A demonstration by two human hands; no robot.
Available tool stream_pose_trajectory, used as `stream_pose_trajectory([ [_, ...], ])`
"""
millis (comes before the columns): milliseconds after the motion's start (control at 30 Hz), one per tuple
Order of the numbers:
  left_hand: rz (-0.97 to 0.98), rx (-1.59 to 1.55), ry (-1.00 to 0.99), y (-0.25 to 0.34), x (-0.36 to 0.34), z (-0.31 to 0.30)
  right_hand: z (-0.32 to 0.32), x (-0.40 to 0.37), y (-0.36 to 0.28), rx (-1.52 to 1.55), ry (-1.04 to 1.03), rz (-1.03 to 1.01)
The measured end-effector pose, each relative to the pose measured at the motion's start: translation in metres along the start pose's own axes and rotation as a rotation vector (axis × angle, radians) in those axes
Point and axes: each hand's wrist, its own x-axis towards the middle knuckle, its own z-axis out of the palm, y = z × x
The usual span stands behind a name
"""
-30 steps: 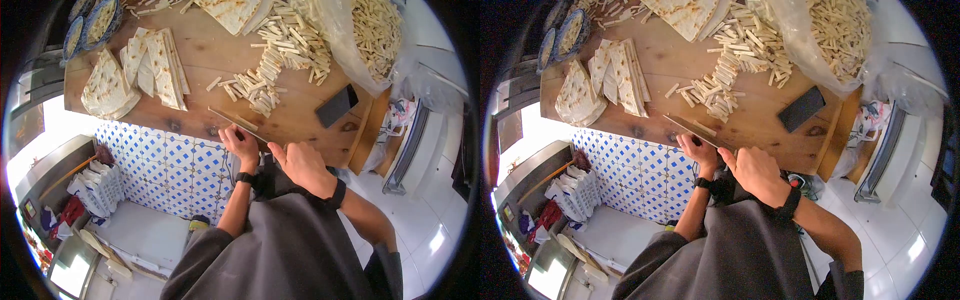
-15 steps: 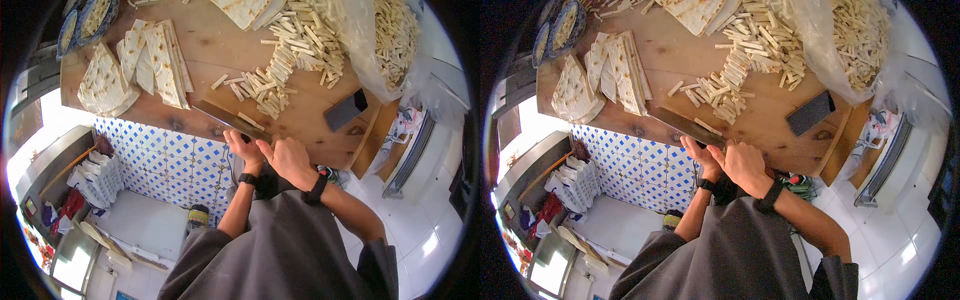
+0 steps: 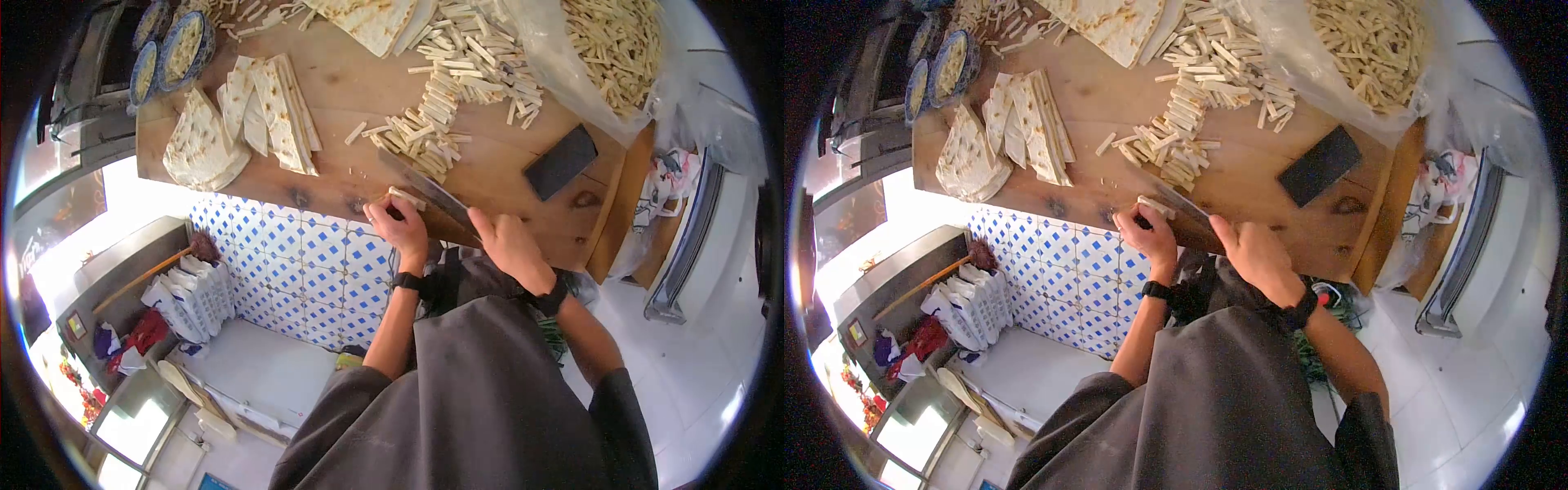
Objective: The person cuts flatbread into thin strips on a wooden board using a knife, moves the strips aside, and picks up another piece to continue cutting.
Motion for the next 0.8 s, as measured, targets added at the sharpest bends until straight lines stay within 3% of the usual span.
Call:
stream_pose_trajectory([
  [167,0.011,-0.074,0.012,-0.001,-0.002,-0.001,-0.008,-0.023,-0.004,0.046,0.056,0.036],
  [267,0.022,-0.059,0.020,0.001,-0.003,-0.001,-0.001,-0.032,-0.012,0.078,0.114,-0.067],
  [433,-0.008,-0.050,0.019,-0.003,-0.006,0.001,0.000,-0.044,-0.026,-0.188,0.189,-0.159],
  [600,0.012,-0.054,-0.047,-0.008,-0.008,-0.001,-0.007,-0.051,-0.037,-0.260,0.146,-0.155],
  [700,0.051,-0.048,0.020,-0.011,-0.011,0.001,-0.008,-0.054,-0.040,-0.265,0.105,-0.154],
  [800,-0.114,-0.158,0.024,-0.036,-0.020,0.007,-0.007,-0.053,-0.040,-0.247,0.070,-0.145],
])
